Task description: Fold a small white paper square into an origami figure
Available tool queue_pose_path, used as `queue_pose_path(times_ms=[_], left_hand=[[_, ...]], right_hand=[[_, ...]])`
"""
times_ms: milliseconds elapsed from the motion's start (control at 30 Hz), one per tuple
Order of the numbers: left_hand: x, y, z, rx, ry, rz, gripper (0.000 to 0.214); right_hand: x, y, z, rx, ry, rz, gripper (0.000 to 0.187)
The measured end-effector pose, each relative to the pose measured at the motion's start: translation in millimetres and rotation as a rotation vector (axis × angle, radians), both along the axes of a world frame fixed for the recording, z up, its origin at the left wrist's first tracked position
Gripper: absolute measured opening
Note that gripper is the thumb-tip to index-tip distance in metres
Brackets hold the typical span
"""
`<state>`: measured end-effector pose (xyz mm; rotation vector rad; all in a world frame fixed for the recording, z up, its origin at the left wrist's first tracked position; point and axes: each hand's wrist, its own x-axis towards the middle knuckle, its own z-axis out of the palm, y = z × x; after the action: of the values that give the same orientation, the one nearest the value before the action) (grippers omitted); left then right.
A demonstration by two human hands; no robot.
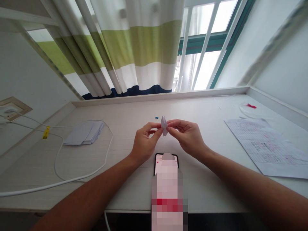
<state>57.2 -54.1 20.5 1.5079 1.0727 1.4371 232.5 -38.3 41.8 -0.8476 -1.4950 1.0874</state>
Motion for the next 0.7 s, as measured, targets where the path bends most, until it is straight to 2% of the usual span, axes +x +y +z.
queue_pose_path(times_ms=[233, 433, 700], left_hand=[[-0.8, 2.0, -1.9, 0.022, -0.012, -0.033, 0.017], [-1.3, 1.4, -2.2, -0.007, 0.016, -0.039, 0.021], [-1.4, 0.0, 0.0, 0.059, 0.071, -0.013, 0.015]], right_hand=[[-0.5, 0.0, 1.2, -0.054, 0.005, -0.002, 0.020], [-1.7, 0.4, 3.1, -0.183, 0.106, 0.028, 0.027], [-0.6, 1.1, 3.2, -0.132, 0.040, 0.076, 0.023]])
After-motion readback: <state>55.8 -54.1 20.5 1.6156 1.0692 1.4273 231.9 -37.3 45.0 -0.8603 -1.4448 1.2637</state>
